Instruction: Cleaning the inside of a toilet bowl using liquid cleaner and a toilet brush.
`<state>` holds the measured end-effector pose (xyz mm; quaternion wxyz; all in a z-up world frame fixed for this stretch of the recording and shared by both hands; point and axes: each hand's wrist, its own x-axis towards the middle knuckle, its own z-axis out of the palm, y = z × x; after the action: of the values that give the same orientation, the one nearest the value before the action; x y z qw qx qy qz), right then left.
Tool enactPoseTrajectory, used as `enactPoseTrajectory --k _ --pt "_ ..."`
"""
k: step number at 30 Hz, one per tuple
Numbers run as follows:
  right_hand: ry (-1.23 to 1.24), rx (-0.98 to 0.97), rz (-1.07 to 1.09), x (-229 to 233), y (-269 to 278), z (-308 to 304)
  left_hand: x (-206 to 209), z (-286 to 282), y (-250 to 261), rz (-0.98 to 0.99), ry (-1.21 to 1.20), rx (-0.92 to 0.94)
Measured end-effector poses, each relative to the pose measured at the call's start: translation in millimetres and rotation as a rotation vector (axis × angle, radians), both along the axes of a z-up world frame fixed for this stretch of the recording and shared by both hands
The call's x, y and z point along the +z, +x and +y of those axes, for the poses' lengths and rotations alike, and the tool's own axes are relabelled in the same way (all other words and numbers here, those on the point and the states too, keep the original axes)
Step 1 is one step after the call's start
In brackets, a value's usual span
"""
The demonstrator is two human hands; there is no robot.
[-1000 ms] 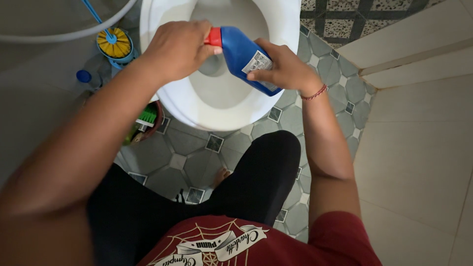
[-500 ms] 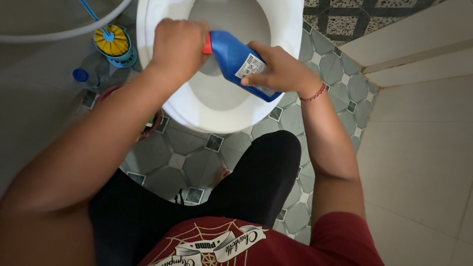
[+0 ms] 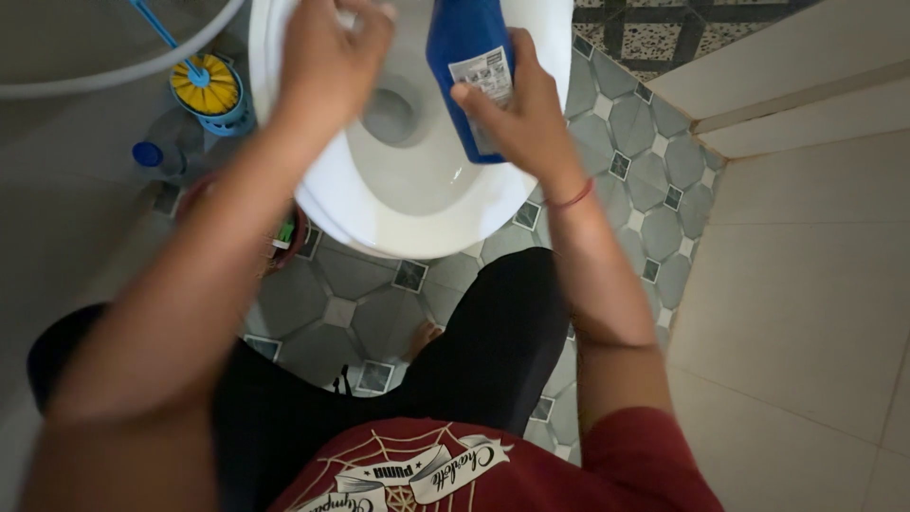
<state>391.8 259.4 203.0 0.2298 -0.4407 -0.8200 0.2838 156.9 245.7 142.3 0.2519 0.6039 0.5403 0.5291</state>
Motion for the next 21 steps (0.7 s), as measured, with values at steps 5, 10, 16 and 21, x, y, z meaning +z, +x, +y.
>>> enactPoseTrajectory --k 5,10,16,21 --pt "0.176 -0.248 -0.105 1.4 -59.8 -40.2 23.0 -30.7 66.3 -0.482 -0.371 -0.157" --pt "0.302 0.107 -0.106 -2.9 -31.0 -38.0 19.5 -23.7 55.7 -0.610 -0.238 0.009" --pt "0.225 -0.044 0.024 26.2 4.6 19.6 56.4 -33.4 11.2 -0.193 -0.522 -0.291" --pt "-0.124 0.158 0.211 46.8 -15.2 23.1 60.4 -32.1 -2.0 0.285 -0.247 -0.268"
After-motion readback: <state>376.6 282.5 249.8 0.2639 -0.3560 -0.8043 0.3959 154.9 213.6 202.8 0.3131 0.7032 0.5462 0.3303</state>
